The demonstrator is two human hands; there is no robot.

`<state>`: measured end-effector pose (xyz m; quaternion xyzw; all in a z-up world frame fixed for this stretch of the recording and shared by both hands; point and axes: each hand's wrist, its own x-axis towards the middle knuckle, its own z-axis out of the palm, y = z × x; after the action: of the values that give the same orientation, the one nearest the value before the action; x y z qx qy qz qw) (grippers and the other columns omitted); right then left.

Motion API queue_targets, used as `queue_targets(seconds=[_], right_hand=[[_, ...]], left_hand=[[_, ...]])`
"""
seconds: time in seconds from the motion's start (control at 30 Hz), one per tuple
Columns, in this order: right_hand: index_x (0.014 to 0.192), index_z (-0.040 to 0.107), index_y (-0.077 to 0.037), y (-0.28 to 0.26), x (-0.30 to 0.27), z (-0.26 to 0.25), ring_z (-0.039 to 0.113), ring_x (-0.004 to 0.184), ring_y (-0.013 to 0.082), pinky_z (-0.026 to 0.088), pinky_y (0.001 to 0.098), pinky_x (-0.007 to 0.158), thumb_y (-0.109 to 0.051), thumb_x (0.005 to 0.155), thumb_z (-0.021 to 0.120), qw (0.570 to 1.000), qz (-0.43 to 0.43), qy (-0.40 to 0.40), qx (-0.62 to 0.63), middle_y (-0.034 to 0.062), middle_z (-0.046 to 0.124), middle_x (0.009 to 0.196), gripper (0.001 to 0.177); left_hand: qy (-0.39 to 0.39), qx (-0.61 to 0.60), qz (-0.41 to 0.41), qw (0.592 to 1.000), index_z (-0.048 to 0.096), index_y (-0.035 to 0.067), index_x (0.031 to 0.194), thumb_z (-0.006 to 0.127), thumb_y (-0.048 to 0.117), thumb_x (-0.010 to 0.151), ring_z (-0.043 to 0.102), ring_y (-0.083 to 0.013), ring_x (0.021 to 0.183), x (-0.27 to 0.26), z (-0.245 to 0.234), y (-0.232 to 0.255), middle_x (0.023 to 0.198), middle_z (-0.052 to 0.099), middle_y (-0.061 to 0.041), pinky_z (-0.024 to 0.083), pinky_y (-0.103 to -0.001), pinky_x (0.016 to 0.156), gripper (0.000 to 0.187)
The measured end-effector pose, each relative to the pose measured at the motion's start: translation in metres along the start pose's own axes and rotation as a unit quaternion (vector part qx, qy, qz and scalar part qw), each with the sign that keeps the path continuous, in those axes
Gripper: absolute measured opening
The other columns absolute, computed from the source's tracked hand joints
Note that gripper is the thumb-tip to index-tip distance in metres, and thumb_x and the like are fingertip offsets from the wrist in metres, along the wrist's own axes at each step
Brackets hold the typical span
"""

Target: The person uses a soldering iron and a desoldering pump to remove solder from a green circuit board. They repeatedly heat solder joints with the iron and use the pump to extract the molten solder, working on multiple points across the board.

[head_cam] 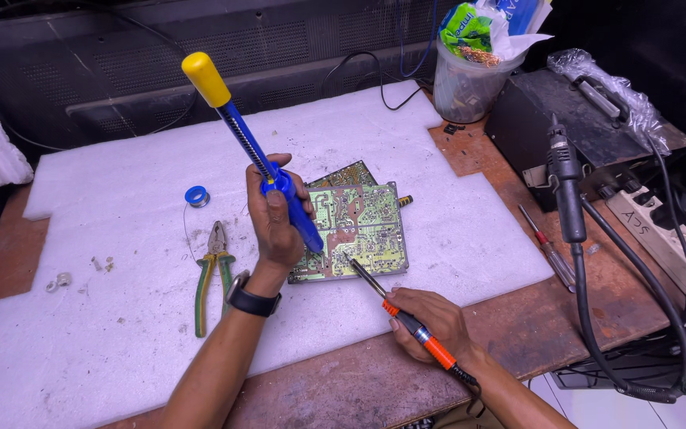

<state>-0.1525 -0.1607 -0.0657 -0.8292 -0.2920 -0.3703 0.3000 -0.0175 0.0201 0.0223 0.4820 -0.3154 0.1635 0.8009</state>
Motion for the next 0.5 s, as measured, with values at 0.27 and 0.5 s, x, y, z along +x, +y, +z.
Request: queue_targets(seconds=[0.27,0.5], right_hand=[[0.098,0.06,-0.004,-0.001,0.0,0.002,0.066,0.087,0.0227,0.053,0.0303,0.074,-0.014,0.078,0.055,0.999,-0.015,-0.015,-0.048,0.0082,0.066,0.094,0.023],[0.097,0.06,-0.005,-0.003,0.003,0.003,0.066,0.088,0.0217,0.052,0.0287,0.074,-0.014,0.078,0.056,0.998,-0.01,-0.025,-0.056,0.0063,0.067,0.091,0.021]], left_hand=[[0.055,-0.032,0.002,0.998,0.04,0.01,0.109,0.043,0.053,0.086,0.044,-0.0088,0.051,0.012,0.004,-0.019,0.071,0.044,-0.002,0.041,-0.021,0.042,0.049],[0.071,-0.034,-0.014,0.997,0.041,0.009,0.108,0.043,0.056,0.085,0.044,-0.0085,0.049,0.013,-0.005,-0.029,0.07,0.044,-0.002,0.04,-0.021,0.039,0.052]])
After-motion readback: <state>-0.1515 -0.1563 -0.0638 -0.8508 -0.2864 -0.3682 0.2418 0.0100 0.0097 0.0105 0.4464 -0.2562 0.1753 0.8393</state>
